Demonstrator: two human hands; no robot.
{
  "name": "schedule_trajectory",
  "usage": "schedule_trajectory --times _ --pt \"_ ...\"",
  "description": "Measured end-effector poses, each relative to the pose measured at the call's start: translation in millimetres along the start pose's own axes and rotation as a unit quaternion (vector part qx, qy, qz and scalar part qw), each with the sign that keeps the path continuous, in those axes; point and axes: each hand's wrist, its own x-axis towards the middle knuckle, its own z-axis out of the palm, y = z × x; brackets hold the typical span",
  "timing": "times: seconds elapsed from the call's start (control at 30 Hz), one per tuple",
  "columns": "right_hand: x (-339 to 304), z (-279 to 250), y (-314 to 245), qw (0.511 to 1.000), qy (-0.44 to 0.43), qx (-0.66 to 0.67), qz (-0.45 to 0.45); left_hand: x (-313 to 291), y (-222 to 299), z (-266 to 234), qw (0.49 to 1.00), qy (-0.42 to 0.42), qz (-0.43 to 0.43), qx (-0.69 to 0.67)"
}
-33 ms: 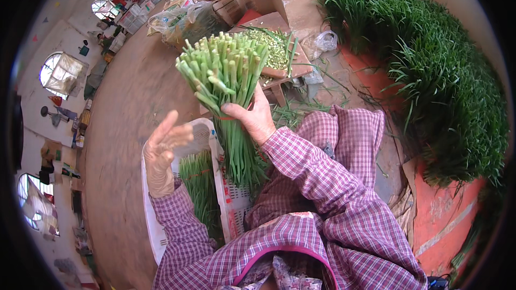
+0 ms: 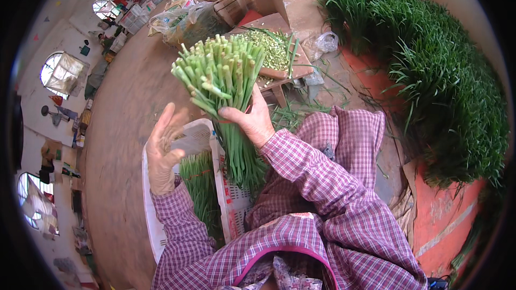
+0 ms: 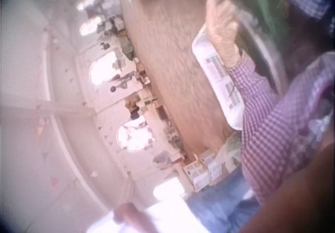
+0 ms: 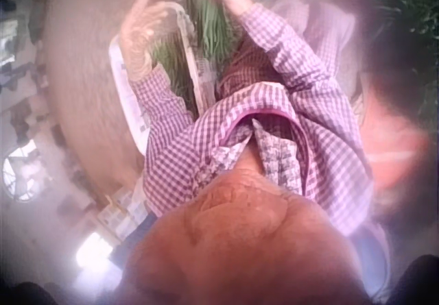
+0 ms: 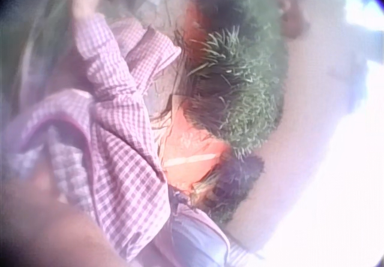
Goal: The person bundles bunches of chives with a red tie and trims the ends using a knife on a wooden board before placing the finished bundles into a white plastic crate.
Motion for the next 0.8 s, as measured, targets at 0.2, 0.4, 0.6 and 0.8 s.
schedule_trajectory --times 0.2,0.4,0.6,0.8 --pt "-8.0 22.3 14.5 0.984 -0.088 -0.136 -0.073 23.1 -34.4 20.9 0.994 -0.049 -0.058 -0.073" --pt "-3.1 12.2 14.7 0.919 -0.134 -0.324 -0.179 20.8 -57.2 38.1 0.981 0.045 -0.011 -0.189" --pt "8.8 3.4 -27.8 0.876 -0.235 -0.402 -0.127 32.8 -57.0 33.3 0.969 0.072 0.027 -0.236" --pt "13.2 22.7 -100.4 0.925 -0.110 -0.334 -0.142 24.0 -77.0 29.3 0.988 0.097 0.018 -0.122"
